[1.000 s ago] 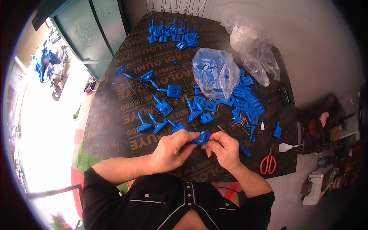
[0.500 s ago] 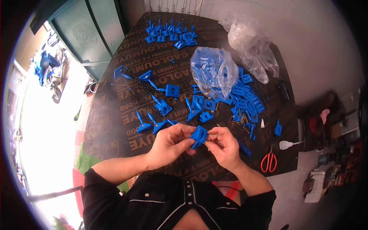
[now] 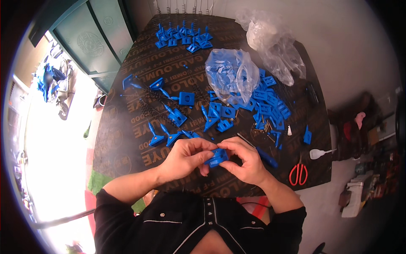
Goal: The person assembles blue plastic connectors by inserting and tightening screws into them with a blue screwdriver.
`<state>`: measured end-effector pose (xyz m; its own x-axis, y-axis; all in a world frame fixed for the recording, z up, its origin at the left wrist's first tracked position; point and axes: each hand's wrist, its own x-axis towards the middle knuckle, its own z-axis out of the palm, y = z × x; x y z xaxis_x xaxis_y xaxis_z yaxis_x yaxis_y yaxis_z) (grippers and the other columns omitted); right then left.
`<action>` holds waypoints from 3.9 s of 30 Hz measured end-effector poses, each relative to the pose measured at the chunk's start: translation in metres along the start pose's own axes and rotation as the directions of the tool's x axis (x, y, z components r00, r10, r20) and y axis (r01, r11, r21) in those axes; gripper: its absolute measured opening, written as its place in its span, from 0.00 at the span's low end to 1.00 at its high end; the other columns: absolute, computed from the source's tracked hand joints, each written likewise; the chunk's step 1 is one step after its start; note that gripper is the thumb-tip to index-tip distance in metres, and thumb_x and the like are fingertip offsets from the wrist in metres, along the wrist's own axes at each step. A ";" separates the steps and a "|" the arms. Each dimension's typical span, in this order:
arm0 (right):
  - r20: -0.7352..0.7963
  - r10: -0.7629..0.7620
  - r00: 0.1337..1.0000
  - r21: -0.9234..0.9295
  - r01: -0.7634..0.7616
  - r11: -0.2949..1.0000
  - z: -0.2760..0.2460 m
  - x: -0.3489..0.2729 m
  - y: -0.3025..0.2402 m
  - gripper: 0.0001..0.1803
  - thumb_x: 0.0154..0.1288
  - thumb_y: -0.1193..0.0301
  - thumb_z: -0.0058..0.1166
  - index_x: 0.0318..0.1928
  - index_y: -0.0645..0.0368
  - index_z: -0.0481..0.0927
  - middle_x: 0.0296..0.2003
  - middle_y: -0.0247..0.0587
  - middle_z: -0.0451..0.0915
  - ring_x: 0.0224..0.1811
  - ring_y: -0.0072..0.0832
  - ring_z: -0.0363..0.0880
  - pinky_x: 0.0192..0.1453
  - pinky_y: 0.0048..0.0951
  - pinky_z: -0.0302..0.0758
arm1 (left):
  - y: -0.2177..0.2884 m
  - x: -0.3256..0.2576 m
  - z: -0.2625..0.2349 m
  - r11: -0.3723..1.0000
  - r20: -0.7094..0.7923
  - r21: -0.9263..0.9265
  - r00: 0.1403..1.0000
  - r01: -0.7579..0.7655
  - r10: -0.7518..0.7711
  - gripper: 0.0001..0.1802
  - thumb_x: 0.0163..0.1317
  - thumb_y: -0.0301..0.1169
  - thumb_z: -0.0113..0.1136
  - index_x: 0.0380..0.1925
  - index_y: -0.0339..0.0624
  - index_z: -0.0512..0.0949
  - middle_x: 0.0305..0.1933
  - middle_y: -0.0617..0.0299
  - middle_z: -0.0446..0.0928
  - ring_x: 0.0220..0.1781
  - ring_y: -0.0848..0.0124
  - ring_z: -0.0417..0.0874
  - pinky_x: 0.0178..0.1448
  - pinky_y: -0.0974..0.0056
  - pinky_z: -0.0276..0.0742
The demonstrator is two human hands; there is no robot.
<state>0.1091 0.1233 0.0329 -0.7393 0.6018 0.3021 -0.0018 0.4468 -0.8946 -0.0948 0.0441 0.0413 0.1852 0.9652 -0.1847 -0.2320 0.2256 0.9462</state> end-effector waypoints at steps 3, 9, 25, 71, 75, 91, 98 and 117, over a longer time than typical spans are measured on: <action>-0.033 -0.047 0.998 -0.028 0.046 0.999 -0.002 0.001 -0.001 0.20 0.52 0.81 0.64 0.48 0.63 0.76 0.42 0.39 0.75 0.34 0.23 0.75 0.35 0.23 0.74 | -0.003 -0.001 0.001 0.972 -0.050 -0.231 0.998 -0.048 0.038 0.12 0.70 0.24 0.50 0.51 0.30 0.69 0.37 0.57 0.79 0.30 0.74 0.82 0.37 0.69 0.82; -0.090 -0.047 0.995 -0.116 0.036 0.993 0.000 -0.001 0.000 0.20 0.49 0.82 0.64 0.46 0.65 0.76 0.41 0.42 0.76 0.32 0.25 0.76 0.36 0.23 0.74 | -0.006 -0.001 0.004 0.980 0.023 -0.120 0.987 -0.157 0.161 0.14 0.67 0.20 0.52 0.51 0.32 0.66 0.44 0.56 0.76 0.39 0.71 0.83 0.44 0.66 0.82; -0.102 -0.074 0.992 -0.198 0.052 0.979 0.002 -0.001 -0.003 0.22 0.51 0.77 0.65 0.48 0.62 0.75 0.36 0.41 0.76 0.31 0.30 0.75 0.34 0.28 0.73 | -0.021 -0.003 0.004 0.953 -0.107 0.201 0.962 -0.227 0.252 0.10 0.66 0.20 0.55 0.45 0.37 0.69 0.38 0.61 0.78 0.35 0.77 0.82 0.36 0.71 0.80; 0.127 -0.222 0.967 -0.225 0.246 0.943 -0.011 0.002 0.005 0.26 0.49 0.77 0.67 0.50 0.65 0.72 0.45 0.47 0.77 0.43 0.42 0.78 0.47 0.38 0.76 | -0.003 -0.003 0.006 1.000 0.017 0.005 1.000 0.009 -0.009 0.14 0.65 0.17 0.52 0.51 0.29 0.70 0.48 0.52 0.76 0.48 0.66 0.82 0.48 0.62 0.86; 0.115 0.003 0.993 -0.210 0.022 0.978 -0.010 -0.002 -0.008 0.27 0.50 0.76 0.67 0.51 0.65 0.71 0.45 0.48 0.78 0.41 0.37 0.80 0.45 0.35 0.77 | -0.004 -0.009 0.012 0.996 -0.029 -0.082 0.999 0.019 -0.021 0.16 0.64 0.16 0.53 0.52 0.27 0.69 0.47 0.52 0.76 0.45 0.66 0.83 0.47 0.62 0.86; 0.102 0.501 0.859 0.515 -0.477 0.712 0.015 -0.033 -0.019 0.09 0.65 0.70 0.60 0.38 0.64 0.78 0.25 0.34 0.78 0.21 0.13 0.70 0.22 0.16 0.66 | -0.019 -0.036 0.038 0.969 -0.108 -0.232 0.992 -0.083 0.059 0.23 0.64 0.17 0.54 0.59 0.30 0.64 0.42 0.54 0.77 0.39 0.67 0.84 0.42 0.65 0.85; 0.132 0.531 0.837 0.763 -0.428 0.485 0.025 -0.039 -0.027 0.10 0.70 0.68 0.54 0.37 0.64 0.77 0.28 0.37 0.77 0.20 0.15 0.67 0.21 0.17 0.64 | -0.015 -0.039 0.043 0.980 -0.119 -0.175 0.990 -0.098 0.078 0.20 0.63 0.18 0.56 0.55 0.30 0.66 0.38 0.56 0.76 0.34 0.72 0.83 0.36 0.68 0.84; 0.043 0.521 0.853 0.925 -0.231 0.301 0.016 -0.055 -0.024 0.10 0.73 0.65 0.48 0.42 0.59 0.75 0.25 0.31 0.70 0.25 0.17 0.66 0.23 0.20 0.61 | 0.010 -0.026 0.017 0.874 -0.243 0.455 0.920 -0.172 0.308 0.11 0.60 0.23 0.63 0.43 0.34 0.77 0.33 0.63 0.77 0.31 0.75 0.79 0.33 0.72 0.74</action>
<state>0.1391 0.0688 0.0319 -0.6604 0.7172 -0.2227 -0.4533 -0.6171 -0.6432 -0.0855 0.0190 0.0599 -0.1333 0.9894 0.0568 0.2003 -0.0292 0.9793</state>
